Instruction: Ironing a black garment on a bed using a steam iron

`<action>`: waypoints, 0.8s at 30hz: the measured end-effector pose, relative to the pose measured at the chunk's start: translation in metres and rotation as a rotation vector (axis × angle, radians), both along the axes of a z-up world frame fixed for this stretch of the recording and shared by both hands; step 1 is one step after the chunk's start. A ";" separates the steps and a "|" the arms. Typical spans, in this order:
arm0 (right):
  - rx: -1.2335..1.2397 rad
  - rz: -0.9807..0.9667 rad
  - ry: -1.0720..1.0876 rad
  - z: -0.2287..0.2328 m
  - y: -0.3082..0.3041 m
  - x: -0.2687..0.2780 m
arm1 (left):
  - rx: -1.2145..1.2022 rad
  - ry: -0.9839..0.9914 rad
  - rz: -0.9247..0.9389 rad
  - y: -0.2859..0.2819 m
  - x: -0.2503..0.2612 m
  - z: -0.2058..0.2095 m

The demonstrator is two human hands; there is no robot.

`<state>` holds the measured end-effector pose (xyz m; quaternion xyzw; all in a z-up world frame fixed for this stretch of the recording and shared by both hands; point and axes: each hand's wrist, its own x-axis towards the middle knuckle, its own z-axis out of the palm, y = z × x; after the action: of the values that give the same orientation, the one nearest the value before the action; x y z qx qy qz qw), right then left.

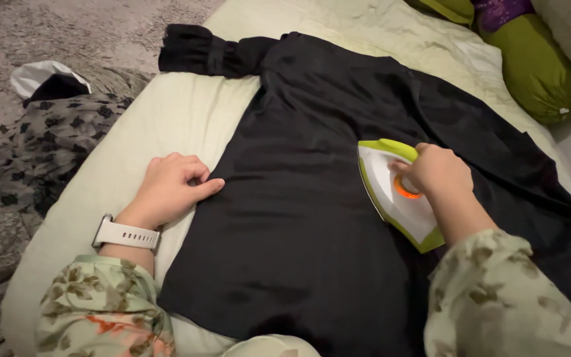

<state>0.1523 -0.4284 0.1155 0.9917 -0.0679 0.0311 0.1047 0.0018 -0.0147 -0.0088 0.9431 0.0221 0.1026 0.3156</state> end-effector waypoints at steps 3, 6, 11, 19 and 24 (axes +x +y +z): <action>0.111 0.041 0.031 -0.003 0.006 0.025 | -0.044 0.000 -0.030 0.004 0.000 0.001; 0.173 0.105 0.066 -0.009 0.043 0.025 | -0.061 0.002 -0.059 0.009 0.003 -0.005; 0.248 0.247 0.094 0.004 0.138 0.009 | -0.178 0.051 -0.073 0.006 -0.005 0.004; 0.245 0.356 0.052 -0.001 0.210 0.023 | -0.232 0.050 -0.083 0.005 -0.007 0.003; 0.230 0.349 0.025 -0.009 0.197 0.045 | -0.220 0.036 -0.087 0.004 -0.005 0.005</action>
<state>0.1969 -0.2318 0.1062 0.9941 0.1033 0.0285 -0.0155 -0.0028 -0.0106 -0.0035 0.9045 -0.0019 0.0690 0.4209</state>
